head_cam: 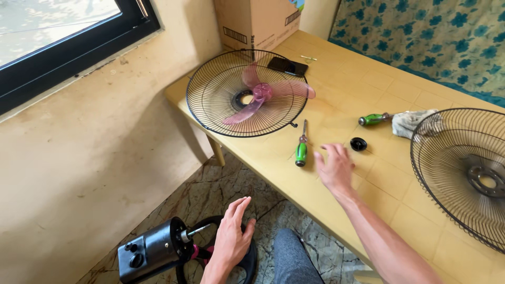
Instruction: The person uses a screwdriver to tighten screws on the motor housing of a table fan. They then attach the front fan cage to the motor assembly, aligning and securing it by hand.
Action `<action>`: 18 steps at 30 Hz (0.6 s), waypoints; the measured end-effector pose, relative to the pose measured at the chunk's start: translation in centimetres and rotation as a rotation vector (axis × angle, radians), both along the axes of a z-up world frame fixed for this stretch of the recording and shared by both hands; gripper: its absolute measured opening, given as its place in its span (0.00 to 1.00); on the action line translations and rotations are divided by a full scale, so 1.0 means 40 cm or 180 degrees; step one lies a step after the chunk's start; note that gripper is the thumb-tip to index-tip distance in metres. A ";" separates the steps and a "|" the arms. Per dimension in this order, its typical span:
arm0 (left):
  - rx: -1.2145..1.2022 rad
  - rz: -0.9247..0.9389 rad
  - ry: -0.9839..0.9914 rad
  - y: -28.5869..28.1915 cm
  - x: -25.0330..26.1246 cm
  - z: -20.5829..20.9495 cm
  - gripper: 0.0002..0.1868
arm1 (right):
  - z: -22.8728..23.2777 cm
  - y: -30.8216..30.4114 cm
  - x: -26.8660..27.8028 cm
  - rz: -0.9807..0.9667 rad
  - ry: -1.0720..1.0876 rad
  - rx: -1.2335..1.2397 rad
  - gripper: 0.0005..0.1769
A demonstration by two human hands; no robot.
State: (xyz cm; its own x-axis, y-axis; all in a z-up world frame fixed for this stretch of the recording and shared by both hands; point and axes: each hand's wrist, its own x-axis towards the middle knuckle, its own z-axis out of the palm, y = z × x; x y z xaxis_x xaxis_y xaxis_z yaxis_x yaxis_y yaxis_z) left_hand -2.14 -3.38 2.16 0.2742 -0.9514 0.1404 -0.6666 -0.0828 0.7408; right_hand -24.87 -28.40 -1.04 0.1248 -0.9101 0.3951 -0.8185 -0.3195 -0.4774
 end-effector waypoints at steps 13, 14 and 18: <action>0.0163 0.0413 0.0876 -0.022 0.025 0.001 0.30 | -0.096 -0.258 0.381 0.0537 -0.4696 0.3463 0.14; 0.0201 0.0423 0.0930 -0.022 0.029 0.001 0.30 | -0.109 -0.269 0.387 0.0634 -0.4663 0.3418 0.13; 0.0133 0.0543 0.1750 -0.033 0.049 -0.018 0.32 | -0.129 -0.257 0.371 0.0699 -0.4602 0.3262 0.10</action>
State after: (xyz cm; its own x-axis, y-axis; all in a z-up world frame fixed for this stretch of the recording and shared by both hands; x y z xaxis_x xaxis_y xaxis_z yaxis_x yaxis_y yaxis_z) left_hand -0.18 -4.71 1.42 0.4463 -0.8890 -0.1029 -0.1593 -0.1920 0.9684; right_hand -10.03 -38.69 -6.18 0.3671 -0.8544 -0.3679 0.4027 0.5025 -0.7651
